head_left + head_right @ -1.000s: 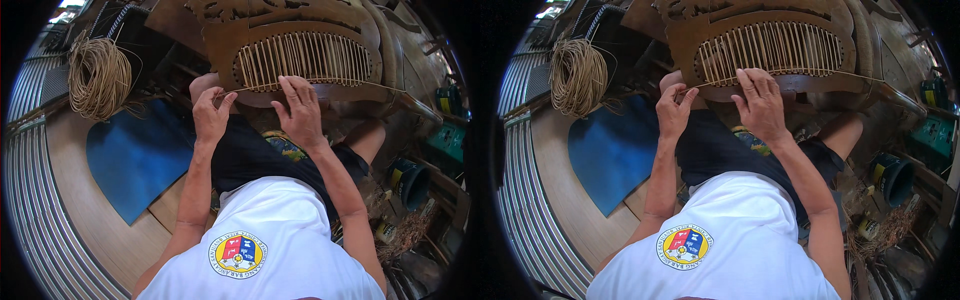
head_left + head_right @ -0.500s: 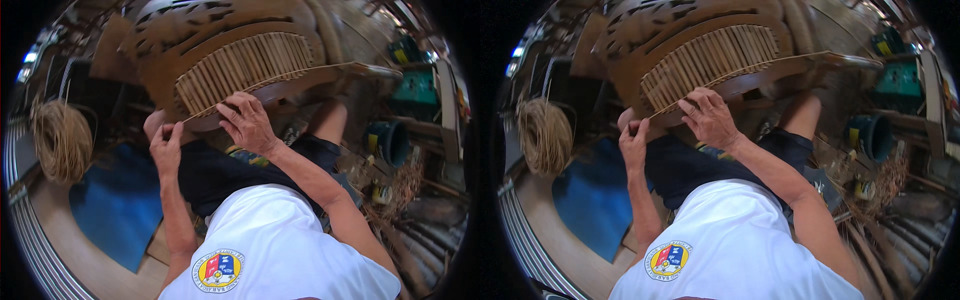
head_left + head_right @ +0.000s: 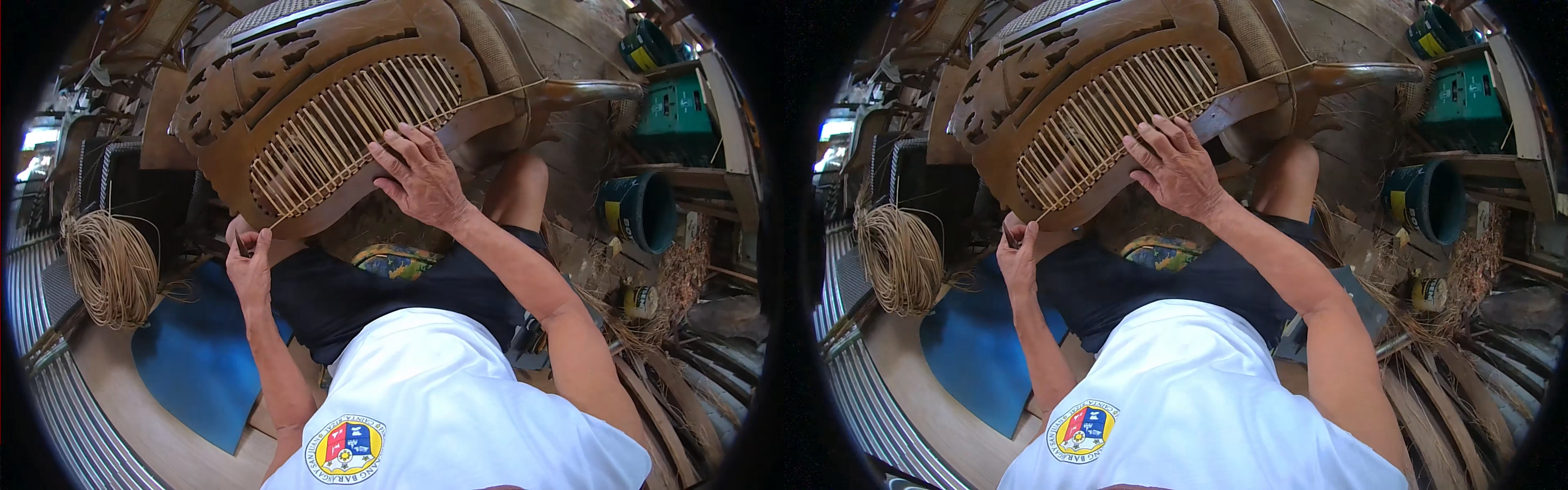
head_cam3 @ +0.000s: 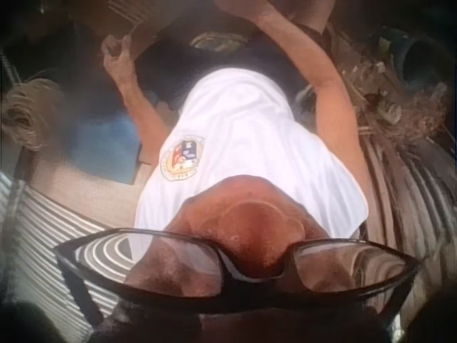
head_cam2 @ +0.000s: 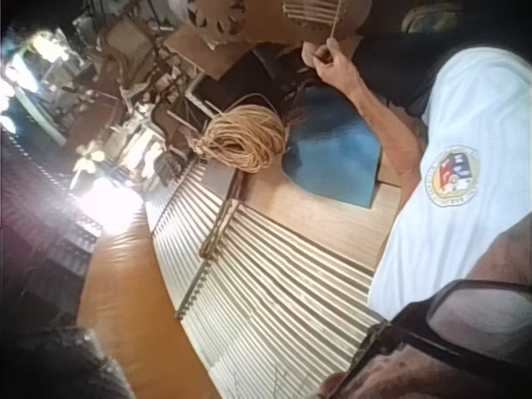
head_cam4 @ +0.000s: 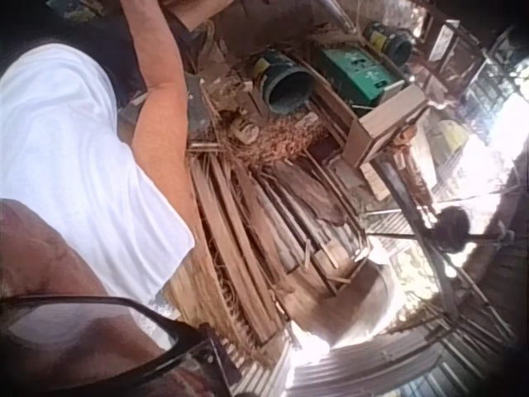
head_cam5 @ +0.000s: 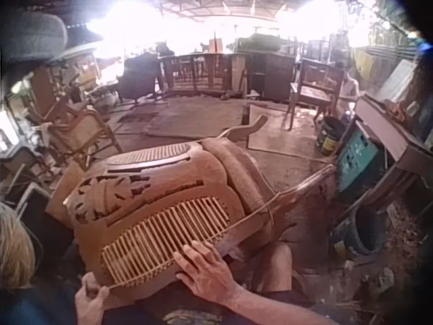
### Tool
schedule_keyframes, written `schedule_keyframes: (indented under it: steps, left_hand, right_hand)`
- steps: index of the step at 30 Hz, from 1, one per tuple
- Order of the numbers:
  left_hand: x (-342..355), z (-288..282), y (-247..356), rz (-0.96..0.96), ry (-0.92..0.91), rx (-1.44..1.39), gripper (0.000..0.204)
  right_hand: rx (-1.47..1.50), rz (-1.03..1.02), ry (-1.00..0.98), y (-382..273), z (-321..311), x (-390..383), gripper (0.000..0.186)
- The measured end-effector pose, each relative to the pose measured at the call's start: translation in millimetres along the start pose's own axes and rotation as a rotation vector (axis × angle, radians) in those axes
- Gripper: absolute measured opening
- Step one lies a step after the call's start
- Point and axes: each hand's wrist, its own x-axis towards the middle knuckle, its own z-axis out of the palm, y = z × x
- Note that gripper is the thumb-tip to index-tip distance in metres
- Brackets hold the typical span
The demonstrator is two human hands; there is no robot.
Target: Repairing the woven backrest of a wooden chair using rattan strips and tools.
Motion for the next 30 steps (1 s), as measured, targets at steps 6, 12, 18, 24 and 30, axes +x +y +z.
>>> schedule_keyframes:
  steps: [6,12,18,24,30]
  left_hand:
    - [-20,24,68,0.378,0.282,0.429,0.028]
    - [-29,143,123,0.757,-0.199,0.278,0.022]
    - [-5,209,122,0.765,-0.185,0.436,0.018]
    - [-5,215,126,0.737,-0.196,0.509,0.013]
    - [-5,214,125,0.737,-0.179,0.505,0.014]
  right_hand:
    - [0.031,0.055,0.074,50,-38,0,0.054]
    - [-0.294,0.179,0.197,129,-61,-5,0.032]
    - [-0.081,0.186,-0.053,137,-86,21,0.019]
    - [0.271,0.397,-0.177,151,-82,33,0.023]
    - [0.194,0.405,-0.172,153,-80,41,0.020]
